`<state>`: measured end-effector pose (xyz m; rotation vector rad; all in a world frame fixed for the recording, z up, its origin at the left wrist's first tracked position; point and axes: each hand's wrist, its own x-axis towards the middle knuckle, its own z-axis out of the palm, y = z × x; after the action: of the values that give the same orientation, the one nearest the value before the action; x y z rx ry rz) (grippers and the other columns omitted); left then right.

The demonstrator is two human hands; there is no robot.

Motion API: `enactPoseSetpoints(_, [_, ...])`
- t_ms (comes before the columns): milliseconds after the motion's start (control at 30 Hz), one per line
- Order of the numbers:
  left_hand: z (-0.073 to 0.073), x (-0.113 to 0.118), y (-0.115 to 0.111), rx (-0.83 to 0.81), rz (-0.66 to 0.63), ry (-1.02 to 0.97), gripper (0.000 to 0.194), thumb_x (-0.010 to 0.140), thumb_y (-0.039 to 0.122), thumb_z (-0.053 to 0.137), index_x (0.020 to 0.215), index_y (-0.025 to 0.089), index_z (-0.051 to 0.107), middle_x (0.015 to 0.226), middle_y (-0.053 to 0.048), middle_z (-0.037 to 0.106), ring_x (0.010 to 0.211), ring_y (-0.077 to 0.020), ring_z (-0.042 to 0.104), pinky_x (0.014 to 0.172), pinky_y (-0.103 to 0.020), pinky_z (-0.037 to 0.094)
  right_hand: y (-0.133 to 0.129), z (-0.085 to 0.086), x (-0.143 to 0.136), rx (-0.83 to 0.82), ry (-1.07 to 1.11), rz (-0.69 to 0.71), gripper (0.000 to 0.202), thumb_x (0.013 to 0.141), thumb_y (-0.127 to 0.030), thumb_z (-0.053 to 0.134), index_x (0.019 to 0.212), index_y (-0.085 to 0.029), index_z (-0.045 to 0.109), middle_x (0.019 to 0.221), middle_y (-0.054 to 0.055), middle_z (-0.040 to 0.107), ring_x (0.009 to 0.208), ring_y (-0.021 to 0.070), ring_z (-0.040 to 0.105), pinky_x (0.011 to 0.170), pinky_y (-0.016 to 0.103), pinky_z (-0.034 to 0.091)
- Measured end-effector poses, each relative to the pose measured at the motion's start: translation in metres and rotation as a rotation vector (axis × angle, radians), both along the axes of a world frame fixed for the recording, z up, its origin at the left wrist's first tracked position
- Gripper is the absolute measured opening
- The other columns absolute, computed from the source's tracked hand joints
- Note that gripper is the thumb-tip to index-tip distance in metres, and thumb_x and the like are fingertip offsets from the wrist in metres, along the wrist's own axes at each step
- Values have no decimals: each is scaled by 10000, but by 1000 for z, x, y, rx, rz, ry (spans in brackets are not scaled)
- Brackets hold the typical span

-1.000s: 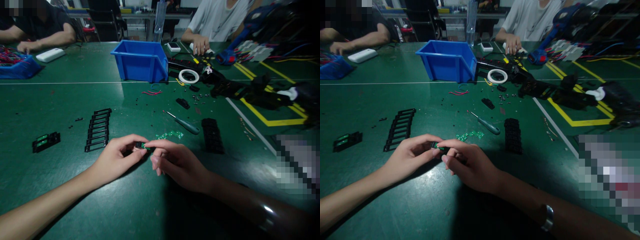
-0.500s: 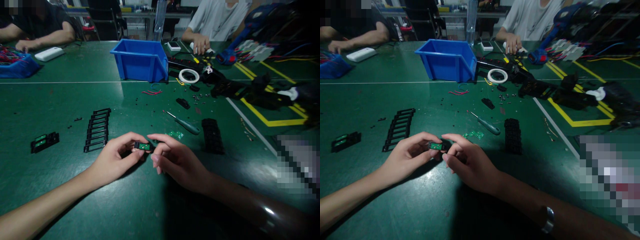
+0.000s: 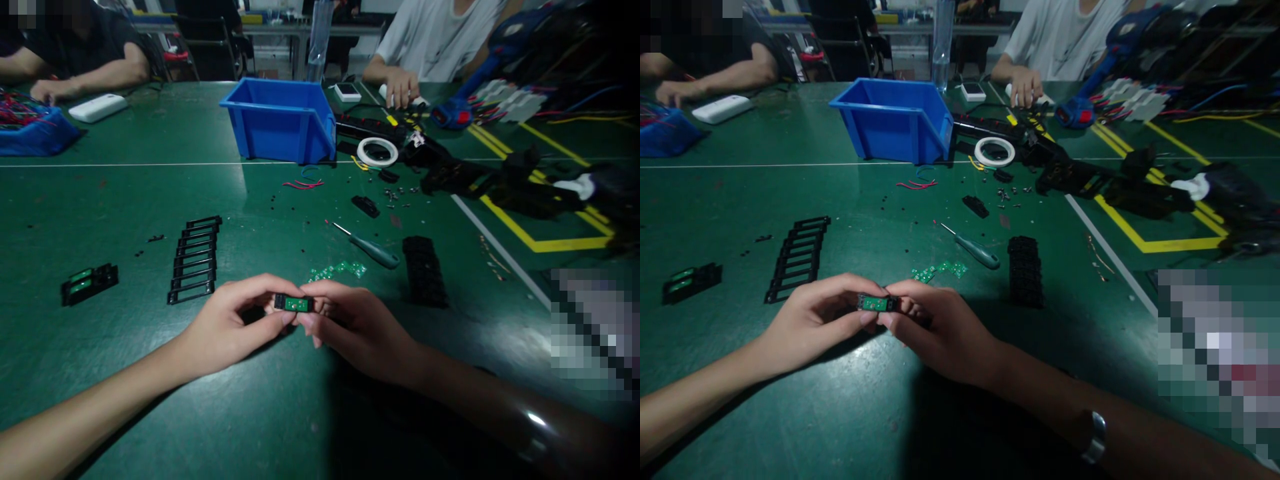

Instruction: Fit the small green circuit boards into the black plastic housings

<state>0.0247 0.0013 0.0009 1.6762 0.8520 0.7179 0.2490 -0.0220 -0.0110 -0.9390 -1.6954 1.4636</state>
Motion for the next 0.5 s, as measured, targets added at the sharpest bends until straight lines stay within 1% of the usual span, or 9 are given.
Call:
enactPoseSetpoints(167, [-1,-1,-1,61,14,25,203,925,201,689,1126,224,710,942,-41,748,788,-151,708,700,-251,550,-1,1,0,12,0,-4,222,1000,-272,605,1201,-197,663,716,-29,625,610,113,558,568,246,403])
enactPoseSetpoints(267, [-1,-1,-1,82,19,21,207,935,203,672,1139,218,705,920,-37,744,758,-144,701,686,-249,549,-1,1,0,17,-5,-2,220,1004,-275,600,1200,-195,661,718,-29,629,608,111,559,571,247,406])
enactPoseSetpoints(500, [1,-2,0,50,-13,-9,203,962,203,628,1154,210,694,895,-32,750,765,-149,704,701,-257,558,1,4,-1,31,-32,1,174,1002,-274,601,1138,-190,669,721,-31,635,617,106,570,574,235,414])
